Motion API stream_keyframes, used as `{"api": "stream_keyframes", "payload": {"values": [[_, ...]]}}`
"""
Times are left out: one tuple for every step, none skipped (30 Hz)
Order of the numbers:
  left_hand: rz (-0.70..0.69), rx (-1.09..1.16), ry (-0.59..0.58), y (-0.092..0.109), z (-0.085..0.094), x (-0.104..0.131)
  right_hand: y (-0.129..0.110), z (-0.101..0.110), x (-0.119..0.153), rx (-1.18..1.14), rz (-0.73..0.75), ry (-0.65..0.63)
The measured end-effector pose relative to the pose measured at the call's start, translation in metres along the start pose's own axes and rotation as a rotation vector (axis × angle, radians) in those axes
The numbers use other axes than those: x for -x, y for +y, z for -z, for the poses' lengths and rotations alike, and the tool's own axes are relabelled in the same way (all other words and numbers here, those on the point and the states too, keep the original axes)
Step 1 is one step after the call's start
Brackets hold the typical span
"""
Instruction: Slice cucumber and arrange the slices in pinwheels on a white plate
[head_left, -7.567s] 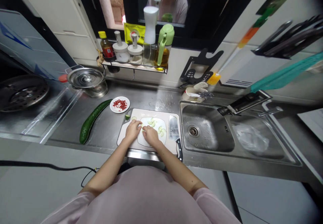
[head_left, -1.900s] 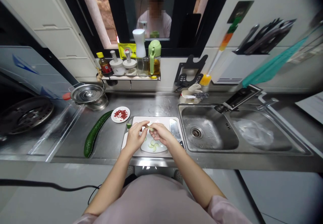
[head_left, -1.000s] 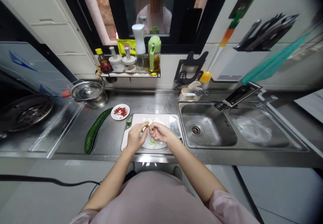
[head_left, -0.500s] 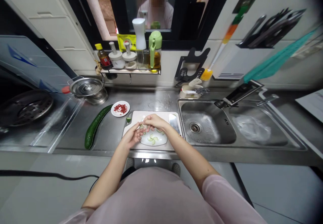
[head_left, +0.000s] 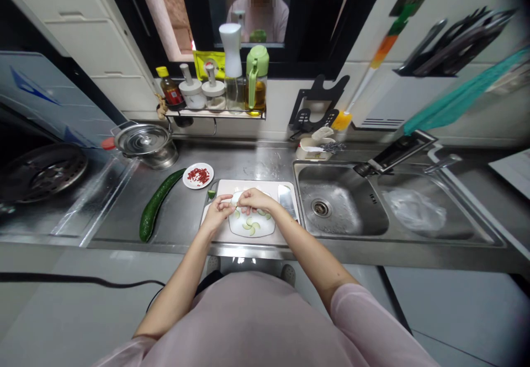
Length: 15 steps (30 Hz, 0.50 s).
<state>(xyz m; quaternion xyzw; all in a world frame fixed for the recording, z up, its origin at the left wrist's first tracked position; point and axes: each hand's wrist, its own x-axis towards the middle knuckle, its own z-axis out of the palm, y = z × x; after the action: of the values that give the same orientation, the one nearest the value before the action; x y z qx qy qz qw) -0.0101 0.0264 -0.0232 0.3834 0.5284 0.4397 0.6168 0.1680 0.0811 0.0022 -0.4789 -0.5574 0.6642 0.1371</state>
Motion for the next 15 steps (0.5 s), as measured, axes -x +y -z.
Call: {"api": "stream_keyframes", "payload": {"values": [[-0.045, -0.027, 0.01, -0.005, 0.0, -0.003, 0.003, 0.0, -0.003, 0.018, -0.005, 0.008], [-0.086, -0.057, 0.02, -0.009, 0.0, -0.006, 0.006, 0.0, -0.005, 0.036, -0.007, 0.016], [-0.119, -0.091, 0.03, -0.015, 0.0, -0.008, 0.01, -0.001, -0.008, 0.053, -0.007, 0.024], [-0.146, -0.132, 0.043, -0.02, 0.001, -0.011, 0.013, -0.001, -0.011, 0.069, -0.007, 0.031], [-0.167, -0.178, 0.057, -0.025, 0.001, -0.013, 0.016, -0.002, -0.014, 0.084, -0.006, 0.039], [-0.182, -0.228, 0.075, -0.03, 0.002, -0.015, 0.02, -0.003, -0.017, 0.098, -0.006, 0.049], [-0.193, -0.277, 0.093, -0.034, 0.003, -0.017, 0.023, -0.005, -0.019, 0.114, -0.006, 0.059], [-0.199, -0.325, 0.111, -0.038, 0.003, -0.018, 0.025, -0.006, -0.021, 0.131, -0.004, 0.07], [-0.202, -0.373, 0.125, -0.042, 0.004, -0.02, 0.028, -0.007, -0.023, 0.148, 0.002, 0.081], [-0.201, -0.421, 0.134, -0.044, 0.005, -0.021, 0.029, -0.008, -0.025, 0.169, 0.011, 0.093], [-0.199, -0.468, 0.142, -0.047, 0.005, -0.022, 0.031, -0.009, -0.027, 0.195, 0.021, 0.107], [-0.196, -0.514, 0.146, -0.048, 0.006, -0.022, 0.032, -0.009, -0.028, 0.232, 0.032, 0.122], [-0.193, -0.56, 0.15, -0.049, 0.006, -0.023, 0.033, -0.01, -0.029, 0.279, 0.042, 0.139], [-0.188, -0.606, 0.153, -0.05, 0.006, -0.023, 0.034, -0.01, -0.03, 0.333, 0.05, 0.158], [-0.182, -0.652, 0.157, -0.05, 0.006, -0.023, 0.034, -0.01, -0.031, 0.392, 0.056, 0.177]]}}
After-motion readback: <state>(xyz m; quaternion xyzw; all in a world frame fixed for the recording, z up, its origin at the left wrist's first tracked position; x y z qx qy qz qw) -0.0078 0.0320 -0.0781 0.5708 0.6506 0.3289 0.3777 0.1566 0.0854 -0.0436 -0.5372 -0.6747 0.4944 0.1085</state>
